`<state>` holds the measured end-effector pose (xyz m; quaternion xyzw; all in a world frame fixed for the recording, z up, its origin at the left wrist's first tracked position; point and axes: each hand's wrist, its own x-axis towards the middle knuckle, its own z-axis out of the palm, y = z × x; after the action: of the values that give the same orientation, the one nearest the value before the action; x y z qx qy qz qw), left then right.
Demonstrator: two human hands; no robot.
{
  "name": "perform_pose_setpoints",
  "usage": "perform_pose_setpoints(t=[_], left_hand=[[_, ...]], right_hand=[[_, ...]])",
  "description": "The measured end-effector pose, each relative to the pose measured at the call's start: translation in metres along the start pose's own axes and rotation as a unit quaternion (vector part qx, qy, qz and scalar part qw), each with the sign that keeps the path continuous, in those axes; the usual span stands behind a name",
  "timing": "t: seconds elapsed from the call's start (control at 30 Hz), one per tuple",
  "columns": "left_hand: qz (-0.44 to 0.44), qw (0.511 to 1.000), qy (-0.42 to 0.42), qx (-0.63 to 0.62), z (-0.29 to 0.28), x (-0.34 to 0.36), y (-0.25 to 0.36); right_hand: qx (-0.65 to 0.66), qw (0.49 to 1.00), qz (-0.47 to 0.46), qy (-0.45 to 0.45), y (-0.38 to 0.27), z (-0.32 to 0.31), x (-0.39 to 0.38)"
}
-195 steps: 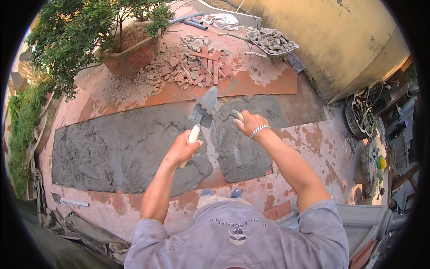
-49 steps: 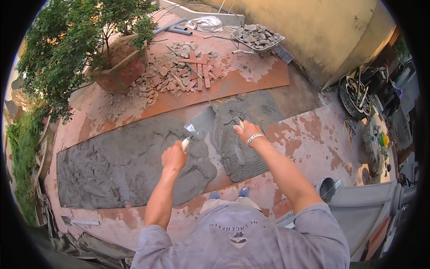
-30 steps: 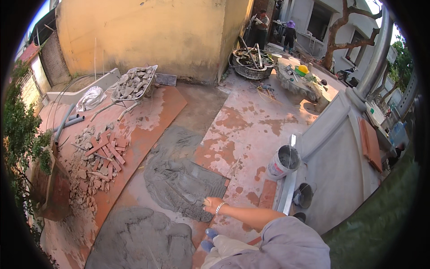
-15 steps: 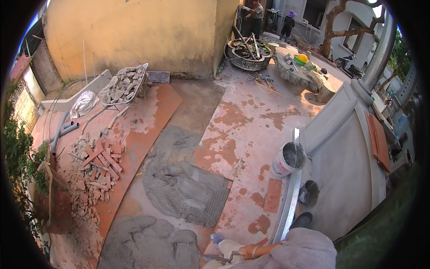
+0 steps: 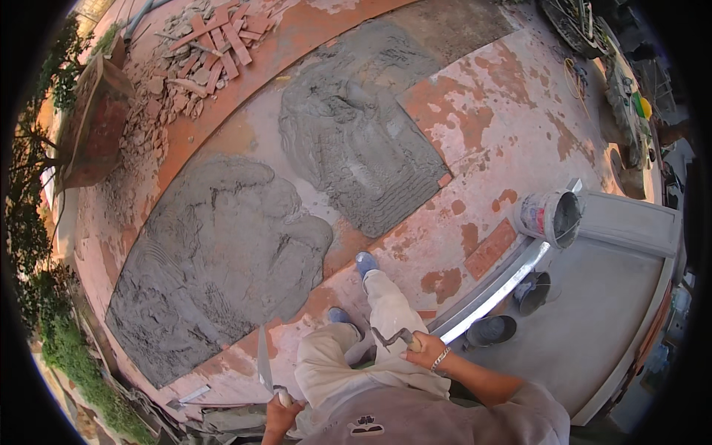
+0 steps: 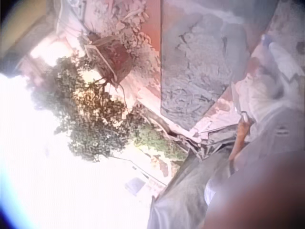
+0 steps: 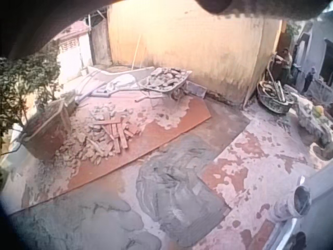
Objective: The person walks across a tiled patio carrying a metal straight edge and a trowel, then uses a hoe to spread wet cement on the floor. They switch to a trowel to smooth and level the cement surface, working across a rectangular area.
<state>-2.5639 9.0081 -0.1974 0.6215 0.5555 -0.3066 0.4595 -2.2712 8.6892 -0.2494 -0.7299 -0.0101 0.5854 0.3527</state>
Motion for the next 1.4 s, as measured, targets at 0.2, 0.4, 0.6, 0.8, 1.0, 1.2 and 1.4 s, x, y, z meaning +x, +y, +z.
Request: perform_pose_setpoints(t=[0.2,0.4,0.6,0.8,1.0,1.2,1.4], left_hand=[[0.163,0.929,0.114,0.311,0.044,0.299,0.043],[0.112,0.938,0.007,0.329,0.154,0.497,0.067],[0.168,0.918,0.010,0.360,0.199,0.592,0.068],[0.205,0.904,0.022,0.375,0.204,0.644,0.057],[0.186,0.901,0.019,0.391,0.206,0.643,0.064],[0.157,0.874,0.022,0.459,0.204,0.631,0.089],[0.161,0.838,0.001,0.522,0.185,0.636,0.115]], right_hand=[[-0.060,0.979,-0.015,0.192,0.044,-0.019,0.230],[-0.176,0.956,-0.135,0.190,0.107,-0.009,0.418],[-0.329,0.931,-0.124,0.102,0.157,0.044,0.519],[-0.359,0.927,-0.086,0.066,0.183,0.070,0.560],[-0.339,0.919,-0.044,0.194,0.175,0.043,0.605],[-0.369,0.924,-0.091,-0.035,0.171,0.035,0.607],[-0.303,0.951,-0.044,0.046,0.176,0.024,0.591]])
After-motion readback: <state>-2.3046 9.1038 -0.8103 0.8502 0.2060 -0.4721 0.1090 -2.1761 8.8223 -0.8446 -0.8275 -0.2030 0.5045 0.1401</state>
